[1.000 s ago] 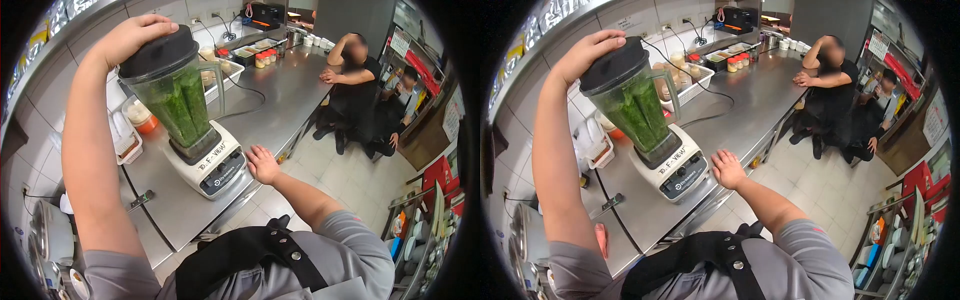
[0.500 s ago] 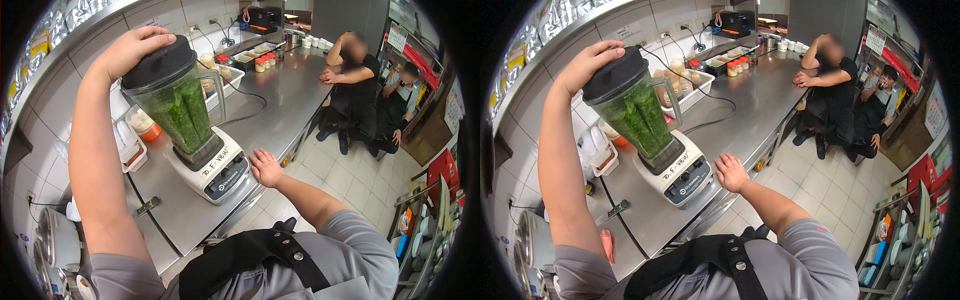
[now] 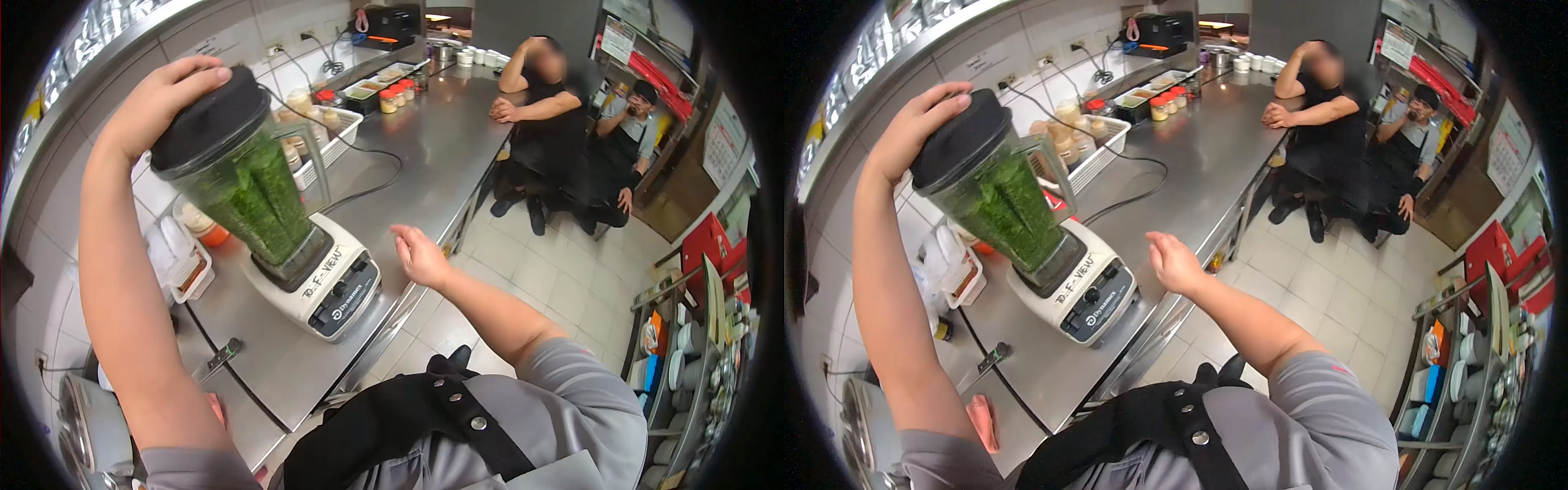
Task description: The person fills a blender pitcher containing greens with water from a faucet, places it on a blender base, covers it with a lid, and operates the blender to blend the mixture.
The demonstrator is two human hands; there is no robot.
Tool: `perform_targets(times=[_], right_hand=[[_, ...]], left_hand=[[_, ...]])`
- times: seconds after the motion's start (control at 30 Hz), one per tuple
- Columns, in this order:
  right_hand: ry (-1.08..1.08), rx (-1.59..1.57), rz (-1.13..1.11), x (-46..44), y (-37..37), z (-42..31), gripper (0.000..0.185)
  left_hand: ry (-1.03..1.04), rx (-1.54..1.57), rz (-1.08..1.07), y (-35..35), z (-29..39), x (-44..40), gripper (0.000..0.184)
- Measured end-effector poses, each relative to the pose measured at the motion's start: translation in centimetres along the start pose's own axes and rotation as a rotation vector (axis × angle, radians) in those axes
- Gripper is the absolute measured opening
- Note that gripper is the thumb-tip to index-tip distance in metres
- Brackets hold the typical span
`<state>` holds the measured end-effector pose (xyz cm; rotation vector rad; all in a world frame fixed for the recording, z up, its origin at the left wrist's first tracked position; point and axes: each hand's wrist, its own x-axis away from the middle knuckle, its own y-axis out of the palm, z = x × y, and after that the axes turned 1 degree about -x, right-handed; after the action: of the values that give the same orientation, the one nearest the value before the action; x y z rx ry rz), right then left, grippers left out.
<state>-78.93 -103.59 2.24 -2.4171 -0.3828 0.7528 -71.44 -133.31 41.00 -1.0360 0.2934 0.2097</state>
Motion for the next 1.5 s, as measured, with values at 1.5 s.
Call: perform_targets(times=[1.5], right_hand=[[-0.711, -1.413, -1.215, 4.8, -13.0, -17.2, 0.059]], left_hand=[[-0.012, 0.011, -0.017, 0.0, 0.6, 0.0, 0.048]])
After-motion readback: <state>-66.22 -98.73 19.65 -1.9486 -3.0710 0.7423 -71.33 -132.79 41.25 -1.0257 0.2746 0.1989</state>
